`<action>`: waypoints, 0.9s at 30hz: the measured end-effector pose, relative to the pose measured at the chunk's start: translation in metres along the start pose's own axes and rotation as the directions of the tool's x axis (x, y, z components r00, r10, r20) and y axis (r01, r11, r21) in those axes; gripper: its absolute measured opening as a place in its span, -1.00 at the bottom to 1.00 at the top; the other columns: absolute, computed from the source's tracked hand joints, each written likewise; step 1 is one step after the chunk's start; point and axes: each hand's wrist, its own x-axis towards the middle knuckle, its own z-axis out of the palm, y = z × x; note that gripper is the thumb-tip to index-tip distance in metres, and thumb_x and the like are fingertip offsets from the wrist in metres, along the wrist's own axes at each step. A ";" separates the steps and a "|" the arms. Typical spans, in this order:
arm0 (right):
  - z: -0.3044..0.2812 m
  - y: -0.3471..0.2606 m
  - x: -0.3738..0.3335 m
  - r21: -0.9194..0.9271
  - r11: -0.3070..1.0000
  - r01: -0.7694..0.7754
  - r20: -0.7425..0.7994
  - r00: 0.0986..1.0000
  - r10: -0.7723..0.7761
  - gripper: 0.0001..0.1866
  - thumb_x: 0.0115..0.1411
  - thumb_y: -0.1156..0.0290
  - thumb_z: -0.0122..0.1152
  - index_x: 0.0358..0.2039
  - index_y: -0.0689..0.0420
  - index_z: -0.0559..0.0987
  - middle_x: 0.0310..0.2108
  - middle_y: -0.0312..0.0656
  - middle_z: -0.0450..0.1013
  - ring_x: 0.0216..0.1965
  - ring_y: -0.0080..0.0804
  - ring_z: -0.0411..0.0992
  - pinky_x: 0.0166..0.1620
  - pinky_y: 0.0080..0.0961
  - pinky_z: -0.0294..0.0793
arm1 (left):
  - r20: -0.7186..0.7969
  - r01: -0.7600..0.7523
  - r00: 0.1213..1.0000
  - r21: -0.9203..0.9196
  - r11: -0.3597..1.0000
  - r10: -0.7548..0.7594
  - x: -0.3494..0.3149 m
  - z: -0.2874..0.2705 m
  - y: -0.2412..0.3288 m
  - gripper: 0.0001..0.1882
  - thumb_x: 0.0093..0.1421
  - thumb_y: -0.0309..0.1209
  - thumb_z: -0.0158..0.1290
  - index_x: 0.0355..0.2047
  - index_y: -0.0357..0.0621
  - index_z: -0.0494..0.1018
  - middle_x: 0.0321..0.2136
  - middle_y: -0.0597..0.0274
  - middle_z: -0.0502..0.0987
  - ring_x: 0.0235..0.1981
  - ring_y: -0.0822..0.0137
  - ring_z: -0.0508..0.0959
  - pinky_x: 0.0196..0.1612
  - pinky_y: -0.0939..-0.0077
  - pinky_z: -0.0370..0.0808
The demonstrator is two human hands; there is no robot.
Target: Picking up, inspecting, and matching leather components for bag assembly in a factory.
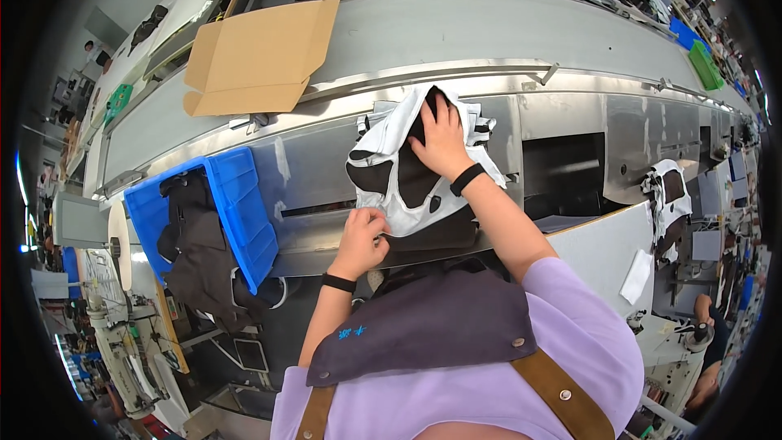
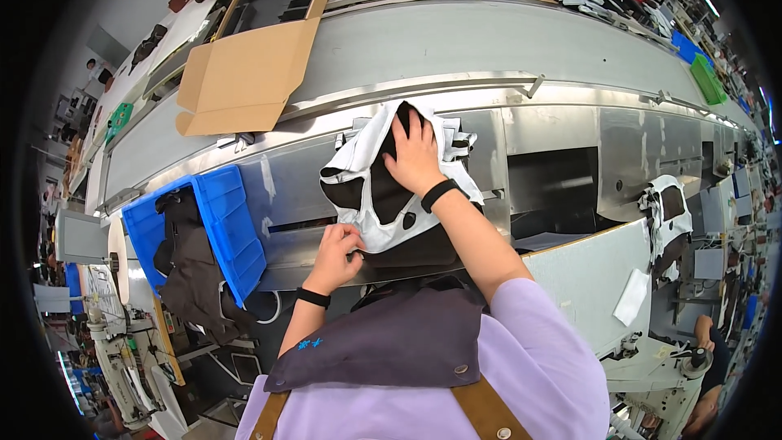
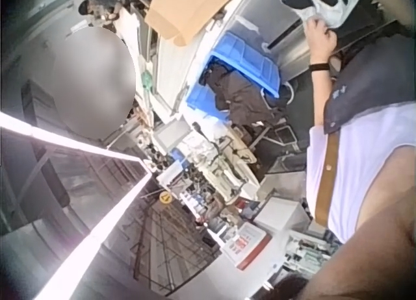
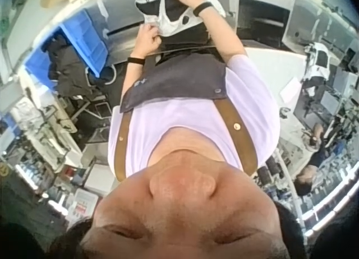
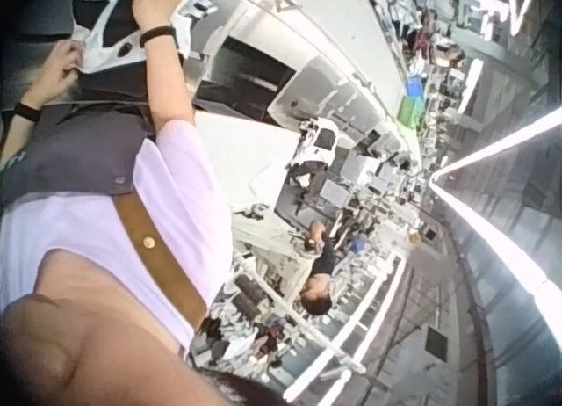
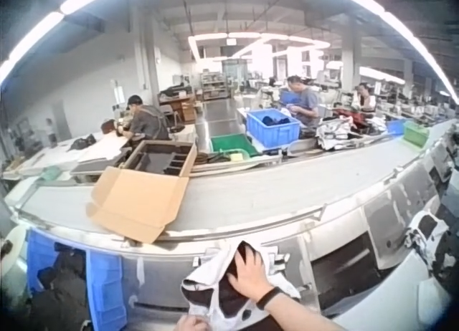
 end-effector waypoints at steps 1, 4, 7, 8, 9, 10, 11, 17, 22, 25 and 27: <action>0.002 -0.001 -0.008 -0.039 0.999 0.033 0.006 0.999 -0.033 -0.15 -0.01 0.20 0.34 0.26 0.17 0.19 0.26 0.15 0.09 0.23 0.22 0.06 0.26 0.05 0.09 | 0.020 0.056 0.998 -0.132 0.990 -0.054 0.002 0.000 -0.004 -0.79 -0.12 -0.60 0.07 -0.40 -0.15 0.46 -0.31 0.17 0.47 -0.21 0.11 0.42 -0.18 0.33 0.42; 0.004 0.004 -0.025 -0.081 0.993 0.086 0.034 0.996 -0.083 -0.17 0.00 0.17 0.35 0.24 0.16 0.23 0.25 0.14 0.11 0.25 0.22 0.04 0.26 0.11 0.04 | 0.099 0.341 0.927 -0.621 0.705 -0.361 0.016 -0.002 -0.026 -0.74 0.10 -0.39 0.14 -0.21 -0.21 0.43 -0.31 0.29 0.48 -0.27 0.43 0.43 -0.14 0.53 0.38; -0.006 0.015 -0.029 -0.163 0.986 -0.017 0.096 0.995 0.033 -0.25 0.00 0.18 0.35 0.18 0.18 0.32 0.18 0.17 0.16 0.26 0.21 0.04 0.20 0.09 0.14 | 0.138 0.441 0.849 -0.716 0.541 -0.510 0.066 -0.016 -0.021 -0.64 0.23 -0.28 0.13 -0.08 -0.25 0.37 -0.27 0.26 0.49 -0.23 0.47 0.43 -0.13 0.55 0.39; -0.013 0.011 -0.028 -0.174 0.984 -0.021 0.071 0.997 0.034 -0.24 0.01 0.19 0.34 0.19 0.19 0.30 0.16 0.19 0.17 0.24 0.22 0.06 0.18 0.09 0.16 | 0.177 0.472 0.835 -0.716 0.515 -0.521 0.079 -0.021 -0.021 -0.61 0.25 -0.27 0.12 -0.03 -0.26 0.34 -0.26 0.23 0.49 -0.23 0.46 0.44 -0.12 0.54 0.39; -0.019 0.006 -0.028 -0.184 0.982 -0.036 0.004 0.999 0.038 -0.25 0.01 0.20 0.34 0.19 0.20 0.29 0.15 0.19 0.17 0.23 0.21 0.07 0.18 0.09 0.16 | 0.096 0.408 0.859 -0.723 0.557 -0.504 0.087 -0.018 -0.028 -0.58 0.24 -0.31 0.13 0.03 -0.21 0.29 -0.23 0.23 0.48 -0.23 0.45 0.44 -0.13 0.53 0.39; -0.028 0.002 -0.028 -0.196 0.979 -0.061 -0.064 0.997 0.049 -0.25 0.02 0.21 0.33 0.19 0.20 0.29 0.15 0.19 0.17 0.23 0.21 0.07 0.18 0.09 0.16 | 0.094 0.353 0.865 -0.813 0.463 -0.494 0.099 -0.027 -0.019 -0.56 0.23 -0.34 0.13 0.06 -0.15 0.26 -0.18 0.22 0.47 -0.22 0.44 0.44 -0.14 0.50 0.40; -0.033 0.003 -0.029 -0.208 0.976 -0.056 -0.111 0.993 0.033 -0.26 0.02 0.24 0.33 0.18 0.20 0.28 0.13 0.19 0.19 0.21 0.19 0.11 0.17 0.08 0.16 | 0.067 0.284 0.860 -0.887 0.365 -0.507 0.108 -0.022 -0.022 -0.56 0.23 -0.36 0.14 0.06 -0.15 0.26 -0.18 0.22 0.47 -0.22 0.44 0.45 -0.16 0.51 0.40; -0.044 0.020 -0.029 -0.247 0.969 -0.003 0.006 1.000 0.004 -0.33 -0.01 0.27 0.34 0.12 0.20 0.36 0.06 0.09 0.29 0.16 0.09 0.20 0.15 -0.02 0.23 | 0.333 0.358 0.739 -0.930 -0.077 -0.585 0.141 -0.005 -0.063 -0.76 0.22 -0.30 0.18 -0.18 -0.08 0.42 -0.26 0.18 0.52 -0.27 0.26 0.55 -0.17 0.28 0.51; -0.049 -0.019 -0.016 0.155 0.960 0.233 -0.057 0.972 -0.227 -0.51 0.03 0.33 0.30 -0.01 0.18 0.47 -0.06 -0.11 0.42 0.10 -0.02 0.29 0.12 -0.08 0.29 | 0.414 0.258 0.726 -0.905 -0.339 -0.550 0.124 0.001 -0.082 -0.68 0.32 -0.21 0.01 -0.07 -0.17 0.41 -0.27 0.16 0.53 -0.22 0.22 0.55 -0.09 0.17 0.53; -0.038 -0.045 -0.003 0.042 0.930 0.366 -0.036 0.931 -0.364 -0.45 0.08 0.25 0.27 0.09 0.13 0.43 0.06 0.02 0.37 0.12 0.13 0.28 0.18 -0.05 0.26 | 0.276 0.118 0.779 -0.947 -0.300 -0.563 0.108 -0.001 -0.081 -0.69 0.36 -0.24 -0.09 -0.06 -0.21 0.41 -0.22 0.10 0.55 -0.19 0.19 0.56 -0.07 0.15 0.51; -0.009 -0.037 0.005 -0.061 0.929 0.364 0.098 0.929 -0.357 -0.37 0.13 0.14 0.24 0.19 0.07 0.37 0.21 0.13 0.25 0.20 0.30 0.17 0.25 -0.02 0.18 | 0.235 0.079 0.848 -0.942 -0.325 -0.476 0.098 -0.006 -0.079 -0.61 0.39 -0.16 -0.18 -0.04 -0.23 0.41 -0.21 0.03 0.57 -0.16 0.09 0.58 -0.03 0.14 0.48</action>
